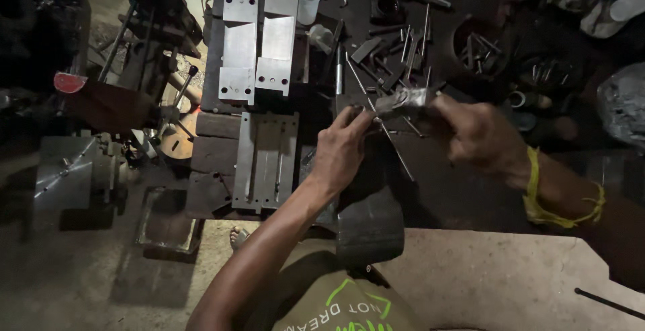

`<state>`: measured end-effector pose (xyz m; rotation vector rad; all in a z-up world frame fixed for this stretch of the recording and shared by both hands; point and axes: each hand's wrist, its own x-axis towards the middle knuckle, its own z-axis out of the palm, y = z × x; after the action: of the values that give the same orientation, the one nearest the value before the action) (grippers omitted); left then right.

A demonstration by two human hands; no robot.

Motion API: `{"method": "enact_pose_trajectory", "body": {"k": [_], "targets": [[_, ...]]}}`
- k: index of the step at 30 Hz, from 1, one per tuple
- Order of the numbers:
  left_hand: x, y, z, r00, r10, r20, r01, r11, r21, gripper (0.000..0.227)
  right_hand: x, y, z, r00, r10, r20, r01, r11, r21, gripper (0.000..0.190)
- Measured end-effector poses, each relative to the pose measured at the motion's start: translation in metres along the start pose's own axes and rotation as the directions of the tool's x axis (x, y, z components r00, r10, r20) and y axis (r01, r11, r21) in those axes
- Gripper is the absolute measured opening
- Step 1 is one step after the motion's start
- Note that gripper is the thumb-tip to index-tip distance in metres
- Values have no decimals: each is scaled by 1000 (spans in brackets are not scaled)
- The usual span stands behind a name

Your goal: The person secures a small metal piece in a bench vise and repeatedly strikes it with a hammer to shape it. They periodically remove the piece to inspect it before repositioning it in the vise for further hammering.

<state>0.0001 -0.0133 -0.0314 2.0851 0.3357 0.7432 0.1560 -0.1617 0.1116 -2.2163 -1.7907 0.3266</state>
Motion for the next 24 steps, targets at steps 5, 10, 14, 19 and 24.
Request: {"method": "enact_pose_trajectory", "body": {"k": [5, 10, 14, 19, 24], "targets": [[4, 5, -3, 998, -50, 39, 52, 998, -45, 31, 0, 0, -5, 994, 71, 88, -62, 993, -98, 14], [3, 9, -9, 999, -33, 21, 34, 998, -47, 29, 2, -7, -3, 990, 76, 120, -66, 995, -81, 16], [5, 8, -10, 998, -42, 52, 45, 997, -63, 35, 2, 0, -11, 996, 68, 64, -60, 990, -128, 23], [0, 1, -2, 1000, -7, 10, 8, 998, -67, 35, -9, 22, 11, 998, 55, 12, -54, 996, -71, 28], [2, 3, -2, 999, -11, 42, 13, 999, -35, 32, -34, 56, 26, 983, 118, -140, -120, 993, -2, 34]]}}
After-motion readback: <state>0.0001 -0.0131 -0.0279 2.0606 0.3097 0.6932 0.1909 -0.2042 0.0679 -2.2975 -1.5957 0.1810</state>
